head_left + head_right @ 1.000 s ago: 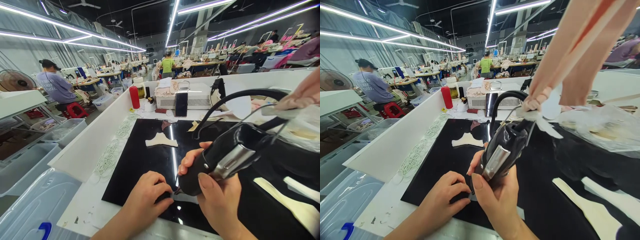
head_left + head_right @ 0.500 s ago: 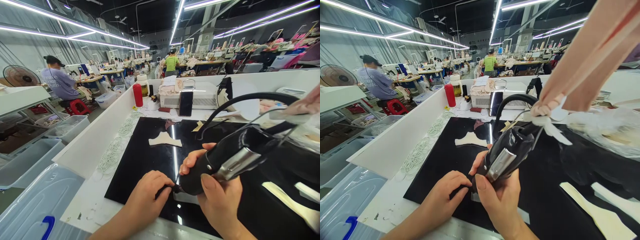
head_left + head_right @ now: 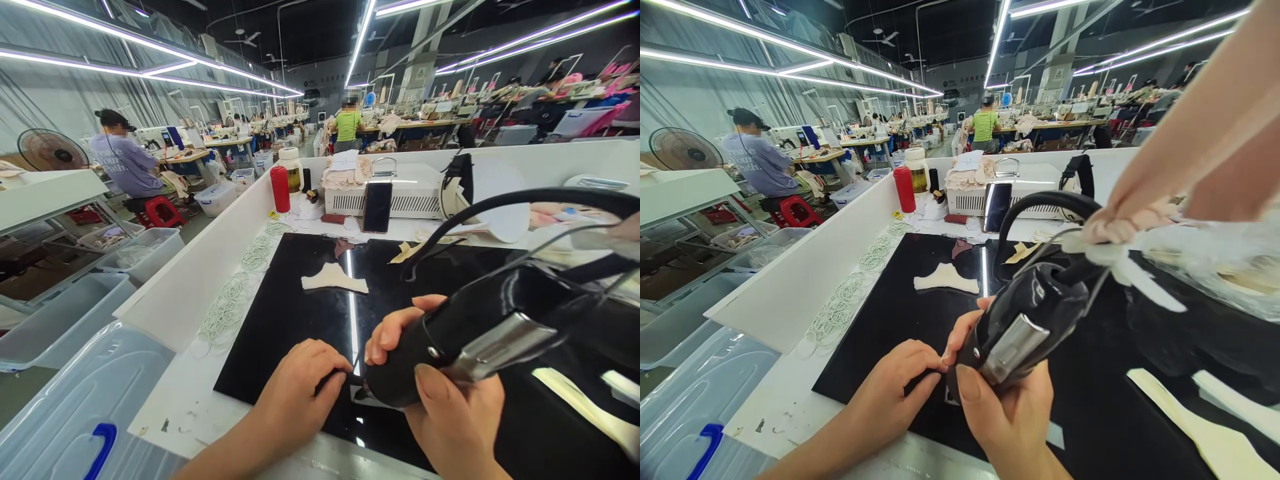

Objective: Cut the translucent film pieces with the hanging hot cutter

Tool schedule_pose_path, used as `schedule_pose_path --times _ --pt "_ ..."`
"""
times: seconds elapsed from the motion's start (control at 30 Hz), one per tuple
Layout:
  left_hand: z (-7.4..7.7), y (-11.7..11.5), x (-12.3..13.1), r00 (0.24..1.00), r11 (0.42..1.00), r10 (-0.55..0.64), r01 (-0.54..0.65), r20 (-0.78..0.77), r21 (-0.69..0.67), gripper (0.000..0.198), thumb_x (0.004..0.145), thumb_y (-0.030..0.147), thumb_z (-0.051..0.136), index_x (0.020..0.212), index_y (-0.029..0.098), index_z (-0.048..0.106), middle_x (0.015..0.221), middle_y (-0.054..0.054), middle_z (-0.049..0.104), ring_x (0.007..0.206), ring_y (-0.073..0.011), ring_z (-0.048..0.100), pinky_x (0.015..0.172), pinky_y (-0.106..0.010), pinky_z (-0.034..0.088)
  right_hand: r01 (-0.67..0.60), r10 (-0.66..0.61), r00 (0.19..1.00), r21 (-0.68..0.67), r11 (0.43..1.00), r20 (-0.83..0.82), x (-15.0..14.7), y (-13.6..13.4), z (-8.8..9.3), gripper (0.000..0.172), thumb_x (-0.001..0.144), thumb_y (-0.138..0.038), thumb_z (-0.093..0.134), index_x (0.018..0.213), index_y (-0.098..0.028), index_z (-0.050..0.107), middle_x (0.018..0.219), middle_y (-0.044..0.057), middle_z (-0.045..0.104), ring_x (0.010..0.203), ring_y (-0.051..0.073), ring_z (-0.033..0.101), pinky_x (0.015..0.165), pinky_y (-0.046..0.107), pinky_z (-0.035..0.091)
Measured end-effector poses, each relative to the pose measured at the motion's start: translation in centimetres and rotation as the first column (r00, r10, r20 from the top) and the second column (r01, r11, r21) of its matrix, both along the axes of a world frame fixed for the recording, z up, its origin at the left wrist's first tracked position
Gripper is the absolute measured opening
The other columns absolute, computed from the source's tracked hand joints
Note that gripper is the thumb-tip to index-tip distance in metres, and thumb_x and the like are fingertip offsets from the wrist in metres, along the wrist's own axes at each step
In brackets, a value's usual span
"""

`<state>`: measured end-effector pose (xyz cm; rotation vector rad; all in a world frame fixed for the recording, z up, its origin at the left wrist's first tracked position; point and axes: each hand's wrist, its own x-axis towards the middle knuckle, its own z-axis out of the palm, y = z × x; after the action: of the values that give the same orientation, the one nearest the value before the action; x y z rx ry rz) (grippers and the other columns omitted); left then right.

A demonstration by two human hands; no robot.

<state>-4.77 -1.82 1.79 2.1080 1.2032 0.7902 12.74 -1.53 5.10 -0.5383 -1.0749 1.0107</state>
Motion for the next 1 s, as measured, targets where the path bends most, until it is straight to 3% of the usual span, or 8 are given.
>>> schedule_pose_path --times 0.37,0.5,0.57,0.63,0.73,0.8,0.9,1.0 --pt "-0.8 0.2 -0.4 0.995 0.991 -0.071 0.079 -0.073 0.104 0.035 0.092 0.000 0.054 0.106 0.026 0.073 0.111 -0.001 0.070 0.103 -0.0175 0.064 0.093 -0.032 0.050 -0.005 0.006 0.998 -0.005 1.000 0.054 0.2 0.0 0.3 0.034 0.095 -0.036 0.073 0.124 -0.031 0.056 0.087 0.001 0.066 0.072 0.018 0.066 0.063 0.034 0.061" --pt "-0.8 -0.2 -0.7 0.976 0.968 -0.167 0.189 -0.141 0.162 0.039 0.086 -0.005 0.053 0.100 0.024 0.074 0.108 -0.003 0.069 0.103 -0.0189 0.064 0.095 -0.033 0.050 0.088 -0.090 0.982 0.024 0.996 0.168 2.5 0.2 1.4 0.048 0.091 -0.037 0.078 0.133 -0.032 0.054 0.093 0.004 0.072 0.079 0.022 0.070 0.058 0.031 0.062" --pt "-0.4 -0.3 -0.6 0.964 0.958 -0.215 0.239 -0.155 0.155 0.039 0.086 -0.006 0.052 0.100 0.023 0.074 0.107 -0.003 0.069 0.103 -0.0185 0.064 0.093 -0.031 0.051 0.151 -0.158 0.960 0.047 0.987 0.231 4.0 0.4 2.4 0.055 0.087 -0.040 0.081 0.135 -0.031 0.055 0.099 0.006 0.074 0.084 0.024 0.073 0.065 0.034 0.065" --pt "0.1 0.1 -0.4 0.951 0.947 -0.259 0.284 -0.166 0.148 0.036 0.091 -0.003 0.052 0.104 0.023 0.072 0.108 -0.003 0.070 0.102 -0.0175 0.065 0.092 -0.030 0.052 0.234 -0.244 0.935 0.067 0.970 0.259 5.2 0.6 3.3 0.047 0.083 -0.041 0.084 0.123 -0.028 0.063 0.104 0.007 0.073 0.086 0.025 0.074 0.072 0.037 0.066" --pt "0.9 1.5 0.0 0.932 0.929 -0.315 0.341 -0.180 0.143 0.026 0.099 0.007 0.056 0.116 0.024 0.068 0.115 -0.004 0.071 0.108 -0.0184 0.066 0.099 -0.032 0.051 0.293 -0.300 0.920 0.066 0.954 0.251 6.0 0.7 3.8 0.034 0.082 -0.039 0.086 0.106 -0.025 0.067 0.099 0.005 0.070 0.077 0.023 0.072 0.066 0.037 0.065" --pt "1.3 2.8 0.3 0.917 0.918 -0.364 0.383 -0.165 0.104 0.028 0.099 0.014 0.064 0.124 0.025 0.063 0.123 -0.004 0.071 0.118 -0.0207 0.064 0.107 -0.037 0.048 0.281 -0.285 0.934 0.049 0.959 0.218 5.8 0.8 3.4 0.034 0.084 -0.038 0.084 0.109 -0.027 0.064 0.093 0.002 0.069 0.070 0.020 0.069 0.061 0.036 0.062" --pt "1.7 4.6 0.9 0.875 0.880 -0.469 0.475 -0.122 0.017 0.048 0.092 0.022 0.078 0.134 0.027 0.057 0.135 -0.006 0.067 0.134 -0.0240 0.057 0.116 -0.043 0.043 0.265 -0.269 0.952 0.046 0.963 0.146 5.1 0.9 2.4 0.036 0.087 -0.035 0.082 0.116 -0.029 0.061 0.091 0.001 0.068 0.067 0.018 0.067 0.060 0.034 0.060" --pt "1.4 5.7 1.5 0.821 0.829 -0.558 0.557 -0.121 -0.040 0.056 0.089 0.030 0.082 0.138 0.028 0.055 0.139 -0.006 0.066 0.144 -0.0262 0.049 0.124 -0.052 0.031 0.244 -0.251 0.963 0.072 0.967 0.095 4.4 1.0 1.4 0.036 0.090 -0.032 0.079 0.119 -0.029 0.059 0.091 0.000 0.067 0.068 0.017 0.066 0.060 0.033 0.060"
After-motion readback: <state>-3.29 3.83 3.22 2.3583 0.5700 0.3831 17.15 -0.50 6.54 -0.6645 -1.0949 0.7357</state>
